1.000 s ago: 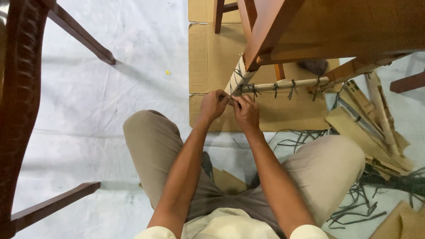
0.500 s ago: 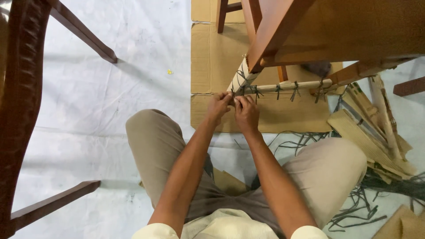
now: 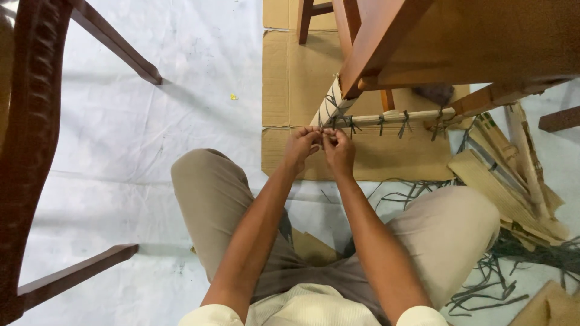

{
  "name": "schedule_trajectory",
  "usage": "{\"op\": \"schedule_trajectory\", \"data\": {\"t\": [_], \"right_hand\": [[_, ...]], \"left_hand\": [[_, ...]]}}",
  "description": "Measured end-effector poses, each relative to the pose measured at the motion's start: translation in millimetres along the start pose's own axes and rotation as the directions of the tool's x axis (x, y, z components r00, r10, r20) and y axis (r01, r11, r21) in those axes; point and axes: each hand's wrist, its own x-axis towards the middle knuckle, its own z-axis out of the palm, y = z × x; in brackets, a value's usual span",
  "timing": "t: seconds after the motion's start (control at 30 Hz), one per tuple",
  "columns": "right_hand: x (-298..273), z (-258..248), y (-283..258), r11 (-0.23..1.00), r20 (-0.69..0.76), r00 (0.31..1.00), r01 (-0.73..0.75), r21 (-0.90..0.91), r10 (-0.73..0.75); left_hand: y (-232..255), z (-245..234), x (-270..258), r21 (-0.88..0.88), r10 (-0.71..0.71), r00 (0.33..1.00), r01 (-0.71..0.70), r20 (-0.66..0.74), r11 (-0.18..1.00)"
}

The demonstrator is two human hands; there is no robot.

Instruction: Wrapping the legs of a wooden chair with protective paper and securing them with plastic strips.

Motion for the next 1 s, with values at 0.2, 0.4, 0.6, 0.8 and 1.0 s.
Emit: {"op": "schedule_trajectory", "data": {"t": [0.2,0.4,0.6,0.8,1.0], "right_hand": [[-6.7,-1.8,-19.6,0.901,0.067,0.981,0.195,-0.387,-0.184],[-13.5,-6.0,-42.6,0.89,0.133,0.966,0.256,-0.377,-0.221],[-18.8,-10.4,-71.8,0.897,0.19,0.955,0.281,-0.342,-0.226],[-18.2,-14.4,-74.1,0.87,0.101,0.979,0.205,-0.448,-0.179],[-6.0,-20.1,-61.3,0.795,0.064,0.963,0.253,-0.552,-0.262]], "left_hand": [[-9.7,-9.5,-0.2,0.262,0.301,0.953,-0.294,0.011,0.919],[36.3,10.7,-42.8,0.776,0.616,0.779,-0.457,0.114,0.435],[56.1,3.9,-42.1,0.828,0.558,0.822,-0.387,0.11,0.406],[59.9,-8.8,-27.3,0.782,0.299,0.954,-0.178,-0.011,0.597],[49.7,-18.3,0.3,0.477,0.223,0.974,-0.181,-0.033,0.86]]}}
